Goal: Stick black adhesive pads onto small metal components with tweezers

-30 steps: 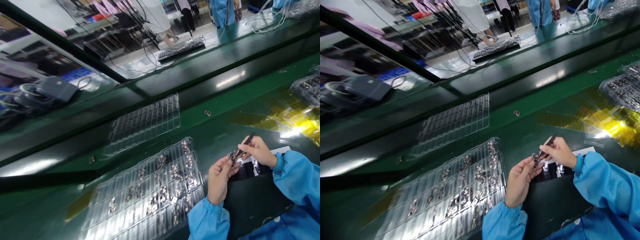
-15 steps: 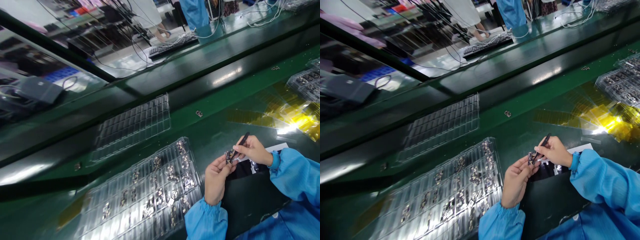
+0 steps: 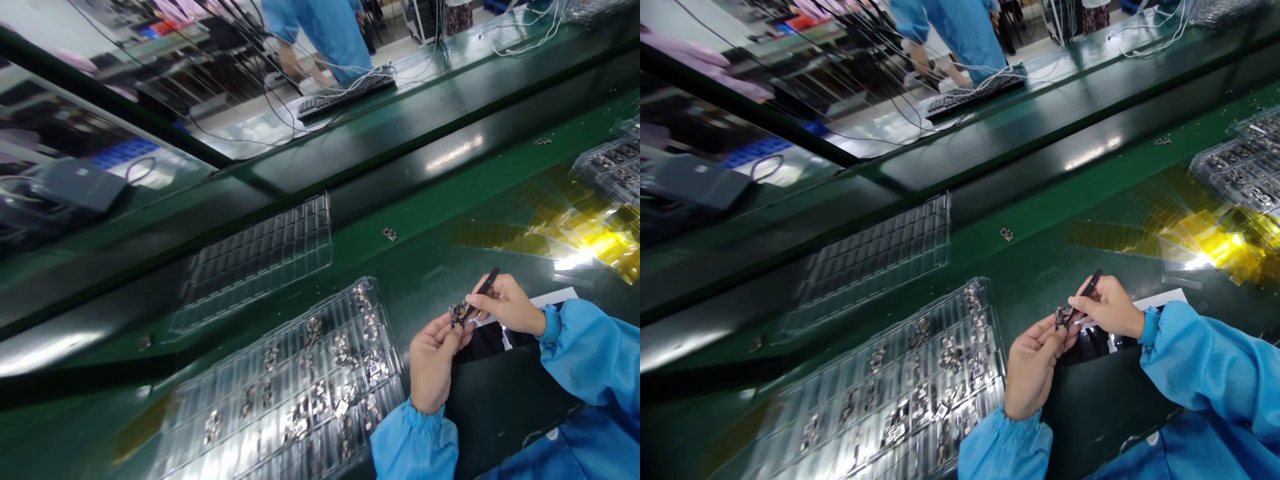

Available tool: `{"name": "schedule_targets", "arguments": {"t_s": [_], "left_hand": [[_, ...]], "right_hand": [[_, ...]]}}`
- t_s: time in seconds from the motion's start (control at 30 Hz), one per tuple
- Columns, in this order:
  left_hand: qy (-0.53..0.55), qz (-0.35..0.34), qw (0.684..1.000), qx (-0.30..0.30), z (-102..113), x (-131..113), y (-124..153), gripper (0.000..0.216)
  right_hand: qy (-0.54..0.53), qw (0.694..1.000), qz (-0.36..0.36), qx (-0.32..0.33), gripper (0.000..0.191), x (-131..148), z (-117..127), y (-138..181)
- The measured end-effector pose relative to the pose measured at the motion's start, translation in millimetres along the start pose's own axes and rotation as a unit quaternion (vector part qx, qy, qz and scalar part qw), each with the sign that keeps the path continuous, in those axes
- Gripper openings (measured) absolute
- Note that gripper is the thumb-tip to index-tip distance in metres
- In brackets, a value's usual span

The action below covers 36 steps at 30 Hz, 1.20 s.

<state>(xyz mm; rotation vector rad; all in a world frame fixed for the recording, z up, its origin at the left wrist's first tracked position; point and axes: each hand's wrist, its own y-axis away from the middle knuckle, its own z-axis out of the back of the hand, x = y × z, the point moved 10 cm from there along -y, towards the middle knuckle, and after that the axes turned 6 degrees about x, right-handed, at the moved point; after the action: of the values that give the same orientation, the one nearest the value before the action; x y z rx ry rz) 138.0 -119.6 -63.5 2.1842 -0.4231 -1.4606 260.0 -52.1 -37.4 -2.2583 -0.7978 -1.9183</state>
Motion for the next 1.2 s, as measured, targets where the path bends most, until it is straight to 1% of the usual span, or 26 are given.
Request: {"name": "schedule_targets", "arguments": {"t_s": [0.1, 0.17, 0.27, 0.33, 0.37, 0.47, 0.6, 0.7, 0.77, 0.83, 0.9, 0.93, 1.0, 1.1, 1.17, 1.2], "left_hand": [[0.007, -0.003, 1.000, -0.002, 0.1, -0.3, 0.2, 0.039], [0.013, 0.001, 1.000, -0.003, -0.5, -0.7, 0.9, 0.039], [0.021, 0.010, 1.000, -0.001, -1.7, -1.8, 2.5, 0.040], [0.026, 0.016, 1.000, -0.001, -1.5, -2.0, 3.3, 0.040], [0.029, 0.020, 0.999, -0.003, -0.9, -1.9, 3.5, 0.040], [0.039, 0.025, 0.999, -0.009, 1.1, -0.9, 2.9, 0.039], [0.045, 0.025, 0.999, -0.006, 1.5, 0.3, 2.5, 0.036], [0.051, 0.031, 0.998, -0.004, 2.1, -0.6, 7.6, 0.037], [0.054, 0.031, 0.998, -0.010, 4.3, -7.2, 11.1, 0.037], [0.043, 0.015, 0.999, -0.024, 7.5, -23.4, 8.2, 0.036], [-0.006, -0.022, 0.999, -0.045, 11.0, -51.0, -7.0, 0.034], [-0.040, -0.042, 0.997, -0.057, 12.1, -67.6, -19.9, 0.033], [-0.110, -0.079, 0.987, -0.082, 13.0, -102.4, -54.8, 0.028], [-0.199, -0.100, 0.967, -0.123, 16.4, -147.5, -115.2, 0.023], [-0.275, -0.100, 0.942, -0.163, 25.3, -173.1, -144.4, 0.024], [-0.318, -0.098, 0.924, -0.187, 32.9, -185.1, -152.5, 0.025]], "right_hand": [[0.045, 0.998, 0.035, -0.002, 0.028, 9.6, -1.3, 4.3], [0.119, 0.989, 0.089, 0.004, 0.023, 23.9, -4.8, 10.3], [0.241, 0.949, 0.202, 0.023, 0.016, 50.6, -15.2, 24.2], [0.274, 0.926, 0.260, 0.005, 0.014, 65.1, -14.2, 32.8], [0.277, 0.920, 0.276, -0.014, 0.013, 70.3, -10.4, 35.4], [0.264, 0.923, 0.275, -0.060, 0.013, 76.7, 1.4, 36.0], [0.235, 0.934, 0.262, -0.066, 0.013, 78.2, 4.8, 34.1], [0.229, 0.933, 0.265, -0.077, 0.011, 81.9, 7.5, 36.5], [0.229, 0.930, 0.273, -0.092, 0.011, 86.6, 11.6, 40.0], [0.230, 0.926, 0.280, -0.109, 0.010, 91.5, 16.6, 44.1], [0.233, 0.923, 0.282, -0.122, 0.010, 94.8, 21.2, 47.6], [0.235, 0.922, 0.282, -0.126, 0.010, 95.7, 23.0, 48.9], [0.236, 0.921, 0.283, -0.129, 0.011, 96.3, 25.3, 51.1], [0.227, 0.922, 0.286, -0.126, 0.012, 94.3, 26.8, 52.3], [0.223, 0.924, 0.284, -0.126, 0.012, 91.9, 27.5, 51.7], [0.221, 0.924, 0.284, -0.127, 0.012, 91.1, 27.7, 51.3]]}}
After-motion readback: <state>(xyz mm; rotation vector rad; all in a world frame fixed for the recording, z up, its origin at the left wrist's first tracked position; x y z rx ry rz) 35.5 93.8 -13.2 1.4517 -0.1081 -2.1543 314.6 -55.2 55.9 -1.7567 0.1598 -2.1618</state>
